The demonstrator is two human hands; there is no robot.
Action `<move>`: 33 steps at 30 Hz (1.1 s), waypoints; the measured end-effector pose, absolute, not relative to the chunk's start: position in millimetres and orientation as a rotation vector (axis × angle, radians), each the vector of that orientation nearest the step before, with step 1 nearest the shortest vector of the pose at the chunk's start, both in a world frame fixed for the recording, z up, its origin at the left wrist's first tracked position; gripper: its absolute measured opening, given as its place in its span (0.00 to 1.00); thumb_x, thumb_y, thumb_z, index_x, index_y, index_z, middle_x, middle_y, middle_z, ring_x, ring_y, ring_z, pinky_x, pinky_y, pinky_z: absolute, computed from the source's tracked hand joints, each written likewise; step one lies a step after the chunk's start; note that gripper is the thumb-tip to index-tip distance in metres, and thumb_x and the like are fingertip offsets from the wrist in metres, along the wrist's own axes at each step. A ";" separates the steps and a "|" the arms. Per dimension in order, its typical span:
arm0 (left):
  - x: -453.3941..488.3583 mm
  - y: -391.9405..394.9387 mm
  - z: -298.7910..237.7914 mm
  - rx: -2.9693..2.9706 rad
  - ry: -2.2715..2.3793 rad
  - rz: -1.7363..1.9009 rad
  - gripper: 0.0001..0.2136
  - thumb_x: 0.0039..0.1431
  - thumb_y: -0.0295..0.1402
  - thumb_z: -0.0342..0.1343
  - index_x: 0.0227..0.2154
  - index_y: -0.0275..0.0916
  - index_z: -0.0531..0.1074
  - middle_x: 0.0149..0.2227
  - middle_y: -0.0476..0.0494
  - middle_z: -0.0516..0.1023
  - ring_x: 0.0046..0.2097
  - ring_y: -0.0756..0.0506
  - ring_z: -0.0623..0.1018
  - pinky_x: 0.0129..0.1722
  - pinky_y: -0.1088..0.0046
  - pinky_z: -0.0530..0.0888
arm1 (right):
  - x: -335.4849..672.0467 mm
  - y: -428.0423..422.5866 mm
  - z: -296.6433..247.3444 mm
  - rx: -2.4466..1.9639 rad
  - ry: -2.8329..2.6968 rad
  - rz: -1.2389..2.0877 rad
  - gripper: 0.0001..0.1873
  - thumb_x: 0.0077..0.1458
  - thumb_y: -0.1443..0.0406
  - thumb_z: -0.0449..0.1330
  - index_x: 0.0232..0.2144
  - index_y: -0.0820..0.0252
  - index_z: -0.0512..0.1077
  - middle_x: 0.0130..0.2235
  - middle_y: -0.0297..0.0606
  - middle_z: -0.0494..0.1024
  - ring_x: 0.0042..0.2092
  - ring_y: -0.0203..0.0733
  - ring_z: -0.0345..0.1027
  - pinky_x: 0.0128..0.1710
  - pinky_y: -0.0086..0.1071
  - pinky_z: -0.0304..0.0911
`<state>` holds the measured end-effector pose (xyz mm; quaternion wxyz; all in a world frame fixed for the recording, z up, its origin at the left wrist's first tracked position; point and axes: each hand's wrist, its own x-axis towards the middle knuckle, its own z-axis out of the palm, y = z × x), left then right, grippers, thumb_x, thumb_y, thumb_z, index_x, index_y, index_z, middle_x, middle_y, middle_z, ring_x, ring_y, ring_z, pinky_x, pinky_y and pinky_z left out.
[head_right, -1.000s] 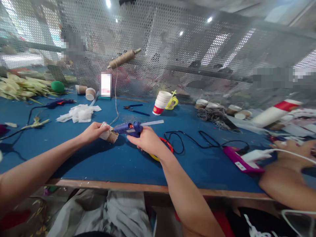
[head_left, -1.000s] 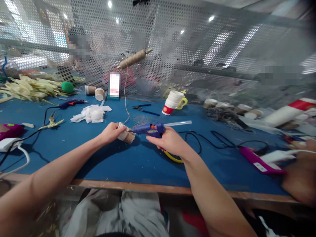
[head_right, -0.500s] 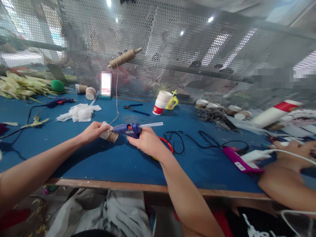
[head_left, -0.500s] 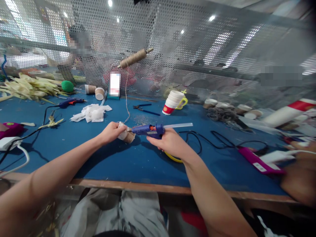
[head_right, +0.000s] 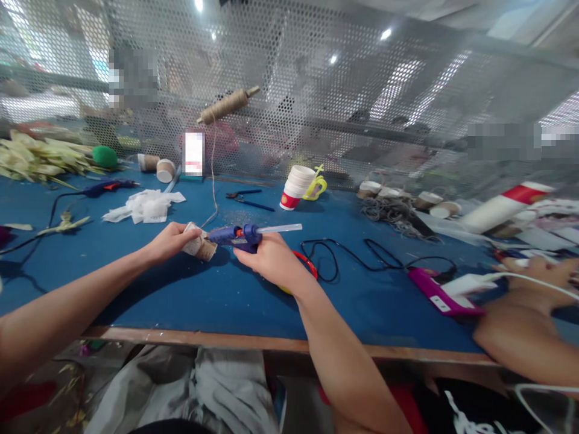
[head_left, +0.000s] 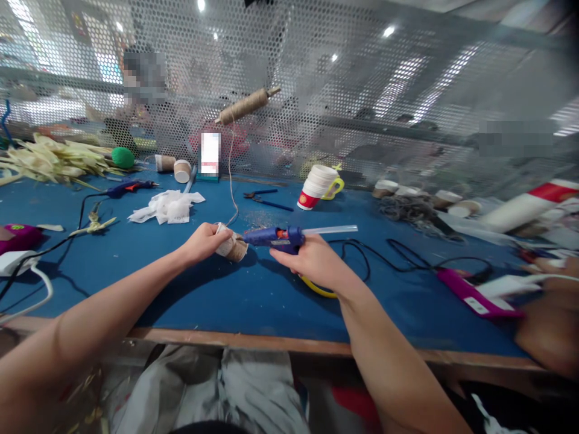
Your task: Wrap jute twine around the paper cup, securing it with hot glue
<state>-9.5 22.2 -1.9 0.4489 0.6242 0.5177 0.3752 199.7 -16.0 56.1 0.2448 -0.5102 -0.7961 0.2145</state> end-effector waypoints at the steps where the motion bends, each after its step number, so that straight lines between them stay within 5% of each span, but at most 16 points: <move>1: -9.5 21.9 -1.6 1.545 1.279 0.923 0.16 0.45 0.42 0.49 0.18 0.32 0.69 0.16 0.51 0.65 0.20 0.54 0.61 0.20 0.78 0.57 | 199.2 -16.2 56.1 -1.388 -2.182 0.566 0.08 0.46 0.63 0.55 0.19 0.59 0.66 0.16 0.30 0.65 0.22 0.35 0.60 0.23 0.28 0.57; 33: -10.0 23.1 -4.0 1.537 1.241 0.916 0.17 0.46 0.42 0.49 0.22 0.31 0.71 0.20 0.49 0.68 0.22 0.53 0.63 0.23 0.78 0.59 | 197.4 -20.9 60.5 -1.373 -2.259 0.496 0.10 0.46 0.64 0.54 0.17 0.60 0.63 0.18 0.31 0.66 0.25 0.35 0.60 0.27 0.28 0.55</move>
